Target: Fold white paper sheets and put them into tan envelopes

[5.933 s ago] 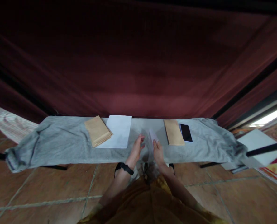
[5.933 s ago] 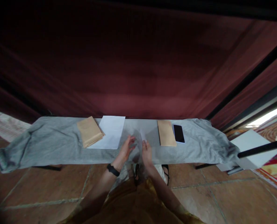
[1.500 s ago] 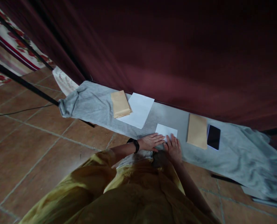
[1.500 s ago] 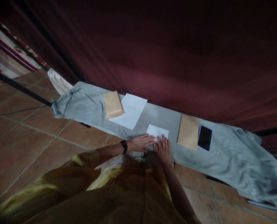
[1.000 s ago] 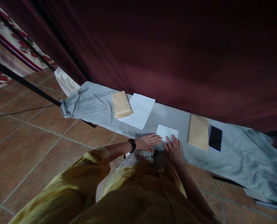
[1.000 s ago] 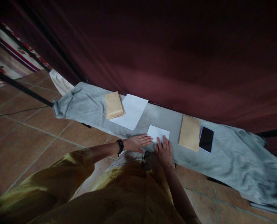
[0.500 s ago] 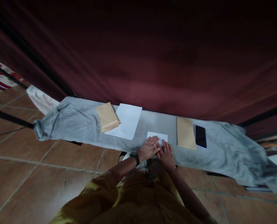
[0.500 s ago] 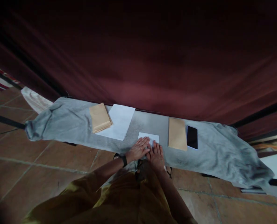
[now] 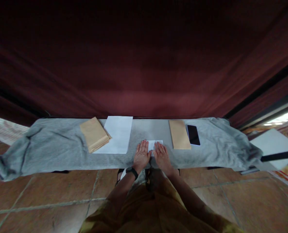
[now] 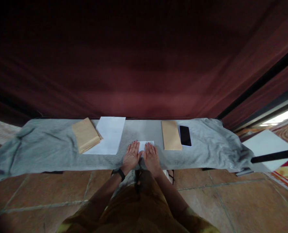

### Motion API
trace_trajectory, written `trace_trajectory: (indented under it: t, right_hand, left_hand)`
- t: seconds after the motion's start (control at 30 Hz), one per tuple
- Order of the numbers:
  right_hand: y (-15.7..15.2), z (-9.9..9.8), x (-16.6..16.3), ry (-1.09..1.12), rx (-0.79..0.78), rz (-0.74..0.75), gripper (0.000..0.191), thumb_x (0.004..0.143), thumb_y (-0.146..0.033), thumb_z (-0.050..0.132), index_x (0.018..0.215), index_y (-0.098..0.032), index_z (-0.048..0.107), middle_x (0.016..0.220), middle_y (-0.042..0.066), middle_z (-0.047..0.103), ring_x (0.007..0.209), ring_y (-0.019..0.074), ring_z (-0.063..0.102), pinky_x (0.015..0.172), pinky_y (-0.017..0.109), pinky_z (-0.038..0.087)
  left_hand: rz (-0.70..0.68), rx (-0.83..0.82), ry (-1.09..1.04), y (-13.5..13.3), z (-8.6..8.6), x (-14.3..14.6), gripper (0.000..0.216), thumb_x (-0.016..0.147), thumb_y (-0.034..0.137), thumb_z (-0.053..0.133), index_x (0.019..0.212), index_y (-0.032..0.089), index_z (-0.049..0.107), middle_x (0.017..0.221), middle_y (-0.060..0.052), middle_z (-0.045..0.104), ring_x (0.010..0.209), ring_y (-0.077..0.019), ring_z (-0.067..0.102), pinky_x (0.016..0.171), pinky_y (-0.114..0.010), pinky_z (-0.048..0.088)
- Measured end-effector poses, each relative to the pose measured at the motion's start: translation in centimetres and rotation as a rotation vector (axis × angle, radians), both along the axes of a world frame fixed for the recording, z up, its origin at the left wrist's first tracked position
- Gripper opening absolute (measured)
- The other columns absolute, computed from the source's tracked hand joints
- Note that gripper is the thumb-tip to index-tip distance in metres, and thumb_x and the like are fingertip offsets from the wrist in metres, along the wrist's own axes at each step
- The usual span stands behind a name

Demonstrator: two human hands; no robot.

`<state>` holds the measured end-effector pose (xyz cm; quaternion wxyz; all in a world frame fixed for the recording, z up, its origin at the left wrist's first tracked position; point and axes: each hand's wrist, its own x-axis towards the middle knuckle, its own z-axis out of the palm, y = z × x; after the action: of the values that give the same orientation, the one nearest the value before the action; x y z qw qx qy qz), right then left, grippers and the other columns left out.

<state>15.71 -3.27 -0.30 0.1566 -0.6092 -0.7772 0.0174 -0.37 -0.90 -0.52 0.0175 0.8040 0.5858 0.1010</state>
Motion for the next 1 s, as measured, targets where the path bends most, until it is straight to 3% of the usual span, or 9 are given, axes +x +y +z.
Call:
trace_trajectory:
  t: [0.17,0.37,0.6,0.8,1.0]
  right_hand:
    - [1.5,-0.8,-0.4,-0.018,0.062,0.006,0.052,0.104,-0.035,0.041,0.149,-0.009,0.047,0.156,0.019,0.045,0.146,0.0293,0.040,0.118,0.049,0.034]
    - [0.9,-2.0,1.3,-0.026,0.107,-0.098,0.061,0.105,-0.038,0.038,0.154,-0.002,0.035,0.156,0.023,0.043,0.144,0.0316,0.042,0.118,0.050,0.034]
    - [0.6,-2.3,1.6,-0.001,0.100,-0.114,0.064,0.104,-0.039,0.038,0.155,-0.001,0.032,0.159,0.024,0.038,0.146,0.0320,0.040,0.120,0.050,0.032]
    - [0.6,-2.7,1.8,-0.006,0.068,-0.098,0.058,0.103,-0.028,0.036,0.154,-0.001,0.036,0.160,0.023,0.037,0.149,0.0312,0.036,0.121,0.050,0.032]
    - [0.9,-2.7,2.3,-0.003,0.068,-0.079,0.055,0.104,-0.029,0.032,0.152,-0.001,0.040,0.157,0.023,0.041,0.148,0.0317,0.037,0.119,0.051,0.035]
  left_hand:
    - [0.026,-0.005,0.017,-0.1,0.1,0.2,0.061,0.104,0.041,0.032,0.155,0.007,0.036,0.163,-0.017,0.033,0.153,-0.0276,0.027,0.125,-0.049,0.026]
    - [0.115,0.035,-0.026,-0.5,-0.1,-0.2,0.064,0.104,0.043,0.035,0.155,0.006,0.035,0.161,-0.019,0.036,0.153,-0.0278,0.027,0.124,-0.048,0.027]
    - [0.174,0.118,-0.064,-1.1,0.3,0.4,0.062,0.104,0.038,0.034,0.157,0.006,0.029,0.159,-0.021,0.039,0.152,-0.0306,0.029,0.123,-0.055,0.027]
    - [-0.126,0.051,-0.077,-2.4,0.7,3.1,0.056,0.106,0.036,0.030,0.157,0.013,0.032,0.161,-0.012,0.039,0.153,-0.0230,0.029,0.126,-0.048,0.025]
    - [-0.282,-0.001,-0.033,-2.9,0.7,1.4,0.058,0.104,0.049,0.038,0.154,0.020,0.039,0.164,-0.011,0.035,0.154,-0.0251,0.026,0.126,-0.051,0.021]
